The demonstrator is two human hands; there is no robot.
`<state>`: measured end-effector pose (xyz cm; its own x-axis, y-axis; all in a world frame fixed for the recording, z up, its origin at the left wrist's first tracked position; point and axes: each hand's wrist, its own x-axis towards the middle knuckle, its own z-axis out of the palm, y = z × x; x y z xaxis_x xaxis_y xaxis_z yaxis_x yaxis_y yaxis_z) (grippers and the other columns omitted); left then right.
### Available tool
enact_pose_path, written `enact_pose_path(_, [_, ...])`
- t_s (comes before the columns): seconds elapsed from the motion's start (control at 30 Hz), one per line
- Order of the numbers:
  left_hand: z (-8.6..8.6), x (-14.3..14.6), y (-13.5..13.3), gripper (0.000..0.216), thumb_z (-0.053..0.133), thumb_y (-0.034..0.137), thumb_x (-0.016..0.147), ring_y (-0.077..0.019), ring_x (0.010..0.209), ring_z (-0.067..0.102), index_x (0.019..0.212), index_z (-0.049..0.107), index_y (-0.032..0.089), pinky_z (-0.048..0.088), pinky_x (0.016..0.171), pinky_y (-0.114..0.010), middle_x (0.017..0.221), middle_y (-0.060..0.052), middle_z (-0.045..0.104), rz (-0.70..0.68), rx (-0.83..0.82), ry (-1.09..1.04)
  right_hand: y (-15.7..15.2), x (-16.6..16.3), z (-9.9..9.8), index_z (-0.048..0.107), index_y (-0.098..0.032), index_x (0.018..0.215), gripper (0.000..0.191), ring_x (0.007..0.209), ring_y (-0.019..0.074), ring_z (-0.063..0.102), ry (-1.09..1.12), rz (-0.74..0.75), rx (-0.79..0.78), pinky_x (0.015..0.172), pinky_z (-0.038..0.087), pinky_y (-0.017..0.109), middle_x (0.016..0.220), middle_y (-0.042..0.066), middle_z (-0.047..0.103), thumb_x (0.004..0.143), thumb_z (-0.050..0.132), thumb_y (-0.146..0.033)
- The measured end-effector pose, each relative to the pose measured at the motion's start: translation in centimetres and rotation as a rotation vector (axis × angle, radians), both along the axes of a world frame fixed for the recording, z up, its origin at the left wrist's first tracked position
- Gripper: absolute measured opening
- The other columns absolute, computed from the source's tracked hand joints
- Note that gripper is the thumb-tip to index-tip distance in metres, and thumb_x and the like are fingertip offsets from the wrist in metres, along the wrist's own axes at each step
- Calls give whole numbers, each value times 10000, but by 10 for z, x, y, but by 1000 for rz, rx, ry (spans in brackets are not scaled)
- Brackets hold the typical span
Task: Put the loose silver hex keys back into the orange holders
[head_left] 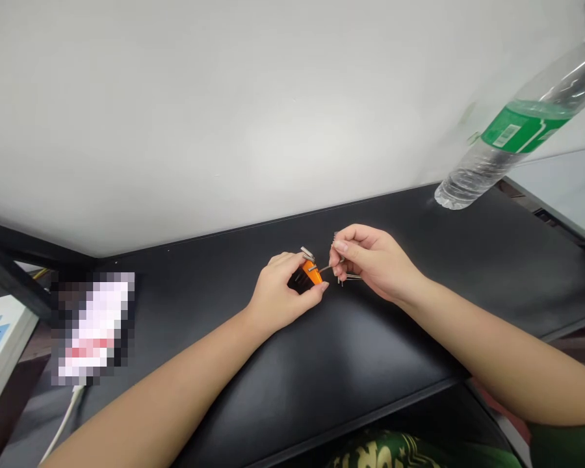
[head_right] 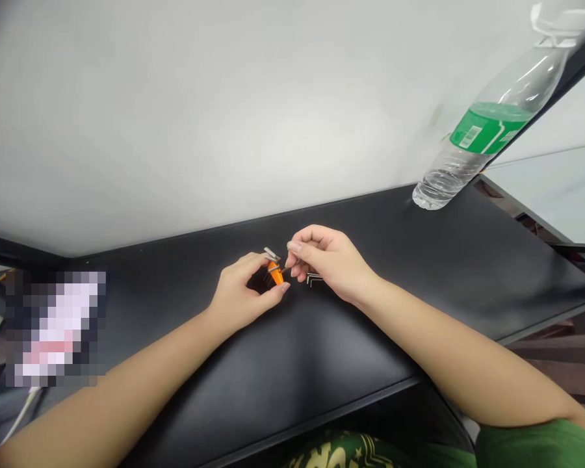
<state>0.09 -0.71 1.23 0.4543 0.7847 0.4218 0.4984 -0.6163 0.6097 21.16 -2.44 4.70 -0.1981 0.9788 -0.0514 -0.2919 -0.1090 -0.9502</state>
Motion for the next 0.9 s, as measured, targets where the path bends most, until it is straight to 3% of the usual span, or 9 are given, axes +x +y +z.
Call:
enact_pose_path(0.5, [1,1,-2,175,768,306,800,-155,744,616,930,676,233,494,832,-341,794,23,670,-103,12,-9,4,9,-4,713,-188,868,172,704,154,674,-221,153,194,690,592,321,797,21,705,920,743,-350])
enact_pose_path(0.7, [0,2,-1,146,760,316,815,-133,704,579,886,666,229,484,781,-312,785,31,656,-75,-10,-34,4,8,-9,793,-214,938,83,799,146,628,-504,161,582,704,557,304,961,47,652,930,718,-248])
enact_pose_path(0.9, [-1,2,0,156,769,316,812,-132,708,571,868,654,226,474,789,-309,767,36,640,-75,-3,-34,11,14,-17,806,-229,1035,140,844,158,656,-494,227,647,739,566,314,973,50,682,928,724,-194])
